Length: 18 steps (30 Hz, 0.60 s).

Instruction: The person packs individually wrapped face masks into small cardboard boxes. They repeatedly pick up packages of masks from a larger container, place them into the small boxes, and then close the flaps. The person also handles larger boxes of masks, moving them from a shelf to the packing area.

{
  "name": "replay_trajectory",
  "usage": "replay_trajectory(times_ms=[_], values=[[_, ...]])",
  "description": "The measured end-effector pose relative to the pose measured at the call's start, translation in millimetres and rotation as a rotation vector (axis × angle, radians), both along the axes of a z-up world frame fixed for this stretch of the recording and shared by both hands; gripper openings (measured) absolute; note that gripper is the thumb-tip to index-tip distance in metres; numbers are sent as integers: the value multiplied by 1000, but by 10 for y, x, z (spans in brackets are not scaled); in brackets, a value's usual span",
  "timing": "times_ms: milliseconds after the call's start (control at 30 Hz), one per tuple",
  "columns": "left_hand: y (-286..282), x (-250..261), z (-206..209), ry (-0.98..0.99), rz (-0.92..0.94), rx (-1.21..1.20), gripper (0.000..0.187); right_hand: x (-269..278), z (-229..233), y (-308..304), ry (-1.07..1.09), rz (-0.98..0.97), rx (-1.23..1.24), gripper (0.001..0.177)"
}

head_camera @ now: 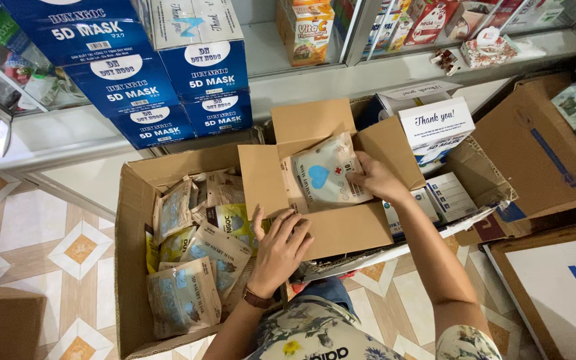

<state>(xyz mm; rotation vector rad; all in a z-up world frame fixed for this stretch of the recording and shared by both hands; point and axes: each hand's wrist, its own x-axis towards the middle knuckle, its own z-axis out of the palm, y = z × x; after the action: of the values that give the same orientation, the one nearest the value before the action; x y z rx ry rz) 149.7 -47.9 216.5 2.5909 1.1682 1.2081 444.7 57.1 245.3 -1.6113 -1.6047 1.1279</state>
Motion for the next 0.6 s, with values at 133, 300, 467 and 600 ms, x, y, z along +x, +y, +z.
replay_trajectory(times_ms=[133, 300, 467, 600], values=[[8, 14, 3, -1, 2, -6, 30, -205, 132, -196, -694, -63, 268, 69], [13, 15, -24, -7, 10, 3, 28, -215, -151, -232, -648, 191, 412, 42], [19, 18, -7, -18, 8, 3, 27, -239, -495, -75, -674, 458, 80, 45], [8, -10, 36, -19, -1, -4, 27, -389, -332, -252, -745, 349, 108, 47]])
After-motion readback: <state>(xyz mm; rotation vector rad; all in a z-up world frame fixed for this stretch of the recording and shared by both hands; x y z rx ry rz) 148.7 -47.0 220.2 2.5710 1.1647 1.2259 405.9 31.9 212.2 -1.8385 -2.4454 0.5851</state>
